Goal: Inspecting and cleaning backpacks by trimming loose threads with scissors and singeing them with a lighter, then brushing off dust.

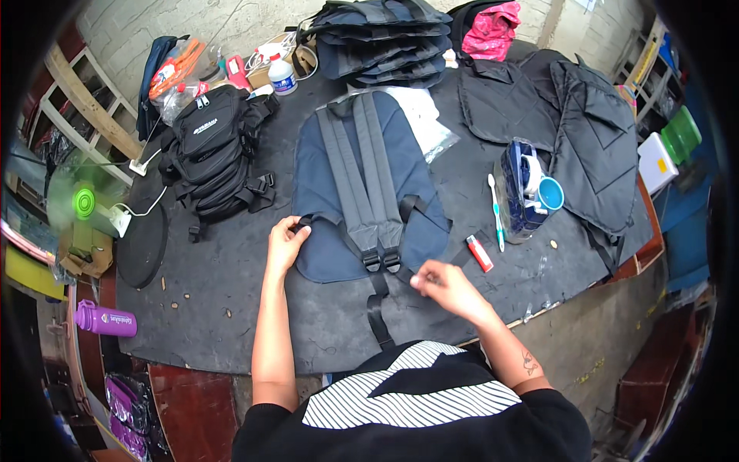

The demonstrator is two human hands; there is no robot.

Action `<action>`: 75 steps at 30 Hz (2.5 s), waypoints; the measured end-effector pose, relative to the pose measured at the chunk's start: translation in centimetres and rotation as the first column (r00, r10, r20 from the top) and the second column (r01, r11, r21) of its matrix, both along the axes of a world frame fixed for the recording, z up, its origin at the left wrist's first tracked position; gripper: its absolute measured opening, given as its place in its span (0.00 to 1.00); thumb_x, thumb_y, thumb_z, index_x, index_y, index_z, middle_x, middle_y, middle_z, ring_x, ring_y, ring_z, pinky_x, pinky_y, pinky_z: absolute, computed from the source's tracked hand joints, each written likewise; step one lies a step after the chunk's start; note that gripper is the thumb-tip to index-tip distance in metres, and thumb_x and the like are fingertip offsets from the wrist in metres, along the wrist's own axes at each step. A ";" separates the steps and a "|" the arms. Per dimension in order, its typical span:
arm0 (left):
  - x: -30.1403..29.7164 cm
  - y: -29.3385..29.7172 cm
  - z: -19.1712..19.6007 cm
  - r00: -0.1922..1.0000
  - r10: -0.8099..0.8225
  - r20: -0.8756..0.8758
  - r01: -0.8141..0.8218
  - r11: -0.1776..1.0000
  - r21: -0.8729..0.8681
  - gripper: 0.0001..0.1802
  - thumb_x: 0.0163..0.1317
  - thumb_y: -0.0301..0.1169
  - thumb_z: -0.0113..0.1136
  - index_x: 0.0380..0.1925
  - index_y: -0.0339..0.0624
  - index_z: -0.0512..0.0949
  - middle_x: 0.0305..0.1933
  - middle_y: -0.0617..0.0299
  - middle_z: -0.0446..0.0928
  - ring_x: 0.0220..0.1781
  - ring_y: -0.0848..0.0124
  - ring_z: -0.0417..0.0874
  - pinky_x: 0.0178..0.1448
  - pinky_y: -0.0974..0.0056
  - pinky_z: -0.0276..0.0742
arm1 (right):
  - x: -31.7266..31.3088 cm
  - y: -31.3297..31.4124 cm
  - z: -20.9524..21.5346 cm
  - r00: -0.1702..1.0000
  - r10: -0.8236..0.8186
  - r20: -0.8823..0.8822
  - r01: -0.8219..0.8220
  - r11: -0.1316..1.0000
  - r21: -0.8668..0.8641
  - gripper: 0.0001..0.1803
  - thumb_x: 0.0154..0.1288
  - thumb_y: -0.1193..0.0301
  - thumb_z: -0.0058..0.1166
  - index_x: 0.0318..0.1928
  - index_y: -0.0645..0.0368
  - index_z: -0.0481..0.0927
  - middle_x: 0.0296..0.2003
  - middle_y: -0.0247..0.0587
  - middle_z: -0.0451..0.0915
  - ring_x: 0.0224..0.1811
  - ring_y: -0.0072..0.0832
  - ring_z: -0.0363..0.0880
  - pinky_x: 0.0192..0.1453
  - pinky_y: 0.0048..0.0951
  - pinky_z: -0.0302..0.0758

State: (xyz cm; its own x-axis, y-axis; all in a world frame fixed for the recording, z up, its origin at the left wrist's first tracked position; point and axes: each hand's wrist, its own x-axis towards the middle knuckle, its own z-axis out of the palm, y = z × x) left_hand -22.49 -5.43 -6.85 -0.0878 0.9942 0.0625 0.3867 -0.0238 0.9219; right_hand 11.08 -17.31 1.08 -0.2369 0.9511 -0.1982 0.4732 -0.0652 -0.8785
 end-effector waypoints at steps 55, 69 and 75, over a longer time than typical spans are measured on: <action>14.7 -3.0 1.8 0.806 -0.087 0.586 0.035 0.994 0.099 0.28 0.41 0.07 0.44 0.46 0.37 0.63 0.43 0.58 0.72 0.47 0.71 0.75 0.55 0.70 0.67 | -7.1 8.4 -5.2 0.936 -0.340 0.086 0.217 0.753 0.621 0.14 0.51 0.67 0.59 0.32 0.59 0.69 0.30 0.41 0.76 0.29 0.42 0.79 0.30 0.38 0.75; 13.1 -3.4 1.6 0.711 -0.262 0.653 0.247 0.962 0.118 0.40 0.33 0.09 0.35 0.56 0.38 0.57 0.57 0.47 0.71 0.61 0.63 0.72 0.66 0.66 0.63 | -5.8 8.0 -5.5 0.994 -0.076 0.083 -0.004 0.715 0.699 0.14 0.45 0.72 0.60 0.32 0.60 0.70 0.26 0.39 0.74 0.26 0.37 0.77 0.30 0.35 0.73; 12.8 -3.7 1.5 0.714 -0.274 0.644 0.290 0.953 0.084 0.44 0.34 0.09 0.35 0.61 0.43 0.53 0.58 0.51 0.68 0.61 0.66 0.70 0.63 0.69 0.63 | -5.9 7.9 -5.1 0.989 -0.019 0.150 -0.095 0.693 0.715 0.15 0.44 0.71 0.60 0.30 0.59 0.67 0.25 0.39 0.71 0.27 0.37 0.75 0.31 0.37 0.71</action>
